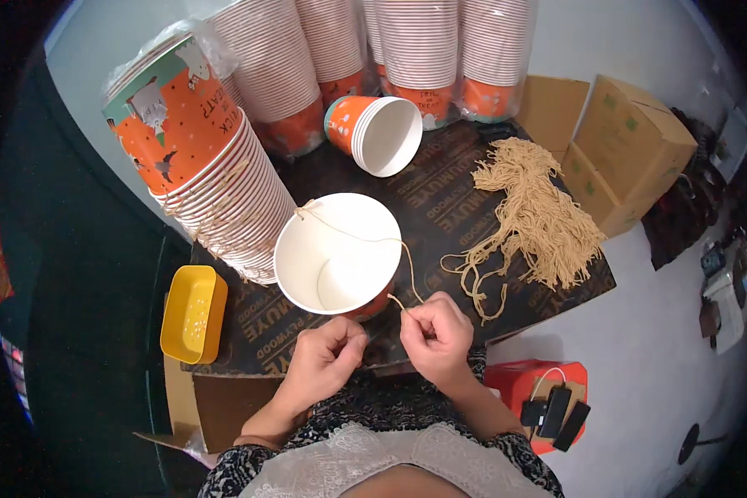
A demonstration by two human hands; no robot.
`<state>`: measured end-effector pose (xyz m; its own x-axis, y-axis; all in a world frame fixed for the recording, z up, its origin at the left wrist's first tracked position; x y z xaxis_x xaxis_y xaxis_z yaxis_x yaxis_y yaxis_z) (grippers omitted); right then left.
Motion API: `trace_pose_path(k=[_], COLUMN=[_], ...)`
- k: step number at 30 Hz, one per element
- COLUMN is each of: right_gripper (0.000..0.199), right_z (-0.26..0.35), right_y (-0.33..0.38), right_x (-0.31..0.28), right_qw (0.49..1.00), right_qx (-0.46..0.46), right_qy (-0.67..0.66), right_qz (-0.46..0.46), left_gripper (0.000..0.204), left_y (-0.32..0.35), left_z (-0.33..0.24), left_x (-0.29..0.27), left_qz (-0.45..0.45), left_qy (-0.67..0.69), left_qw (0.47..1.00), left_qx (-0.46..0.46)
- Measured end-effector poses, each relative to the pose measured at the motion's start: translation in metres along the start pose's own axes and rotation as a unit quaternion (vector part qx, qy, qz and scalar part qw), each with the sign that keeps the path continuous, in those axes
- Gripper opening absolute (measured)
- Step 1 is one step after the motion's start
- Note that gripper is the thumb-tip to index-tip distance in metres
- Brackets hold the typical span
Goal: Attaching and tying strings to paper cups at a packaging workstation.
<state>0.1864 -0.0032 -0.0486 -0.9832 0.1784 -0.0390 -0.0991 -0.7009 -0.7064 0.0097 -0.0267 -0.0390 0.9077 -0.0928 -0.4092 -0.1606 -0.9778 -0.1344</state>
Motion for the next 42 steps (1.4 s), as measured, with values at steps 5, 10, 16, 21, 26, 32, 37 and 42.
trace_pose_path(k=[5,10,16,21,26,32,37,42], right_gripper=[0.018,0.019,0.018,0.018,0.018,0.018,0.017,0.016], right_z=[-0.001,-0.001,-0.004,-0.006,-0.006,-0.006,-0.004,-0.007], right_y=[0.002,0.001,0.001,0.002,0.001,0.000,-0.003,-0.004], right_x=[0.003,0.007,0.010,0.013,0.016,0.016,0.016,0.017], right_qw=[0.999,0.999,0.998,0.998,0.998,0.998,0.998,0.998], right_qx=[-0.030,-0.049,-0.064,-0.058,-0.064,-0.027,-0.020,-0.015], right_qy=[0.010,-0.002,0.012,0.007,-0.003,0.042,0.048,0.057], right_qz=[-0.014,-0.023,-0.026,-0.017,0.002,0.028,0.032,0.023], left_gripper=[0.009,0.010,0.010,0.010,0.008,0.010,0.009,0.011], left_y=[0.000,0.000,-0.001,0.000,0.003,-0.015,-0.039,-0.061], left_z=[0.002,0.006,-0.002,-0.001,-0.023,-0.068,-0.072,-0.058], left_x=[0.001,0.003,0.004,0.004,-0.009,-0.051,-0.058,-0.057], left_qz=[0.010,0.021,0.034,0.039,0.041,-0.020,-0.050,-0.056], left_qy=[0.005,-0.001,-0.031,-0.039,-0.053,-0.025,-0.110,-0.114], left_qw=[1.000,1.000,0.999,0.998,0.997,0.986,0.982,0.982], left_qx=[-0.006,-0.005,-0.007,-0.005,0.045,0.162,0.143,0.138])
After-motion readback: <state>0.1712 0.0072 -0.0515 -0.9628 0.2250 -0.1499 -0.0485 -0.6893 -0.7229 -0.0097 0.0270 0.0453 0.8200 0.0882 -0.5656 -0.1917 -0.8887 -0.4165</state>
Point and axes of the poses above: each hand's wrist, its own y-axis away from the middle knuckle, its own x-axis out of the palm, z = x × y, the point moved 5 cm from there along -y, towards the middle knuckle, and after that the axes turned 2 degrees about -y, right-handed, at the moved point
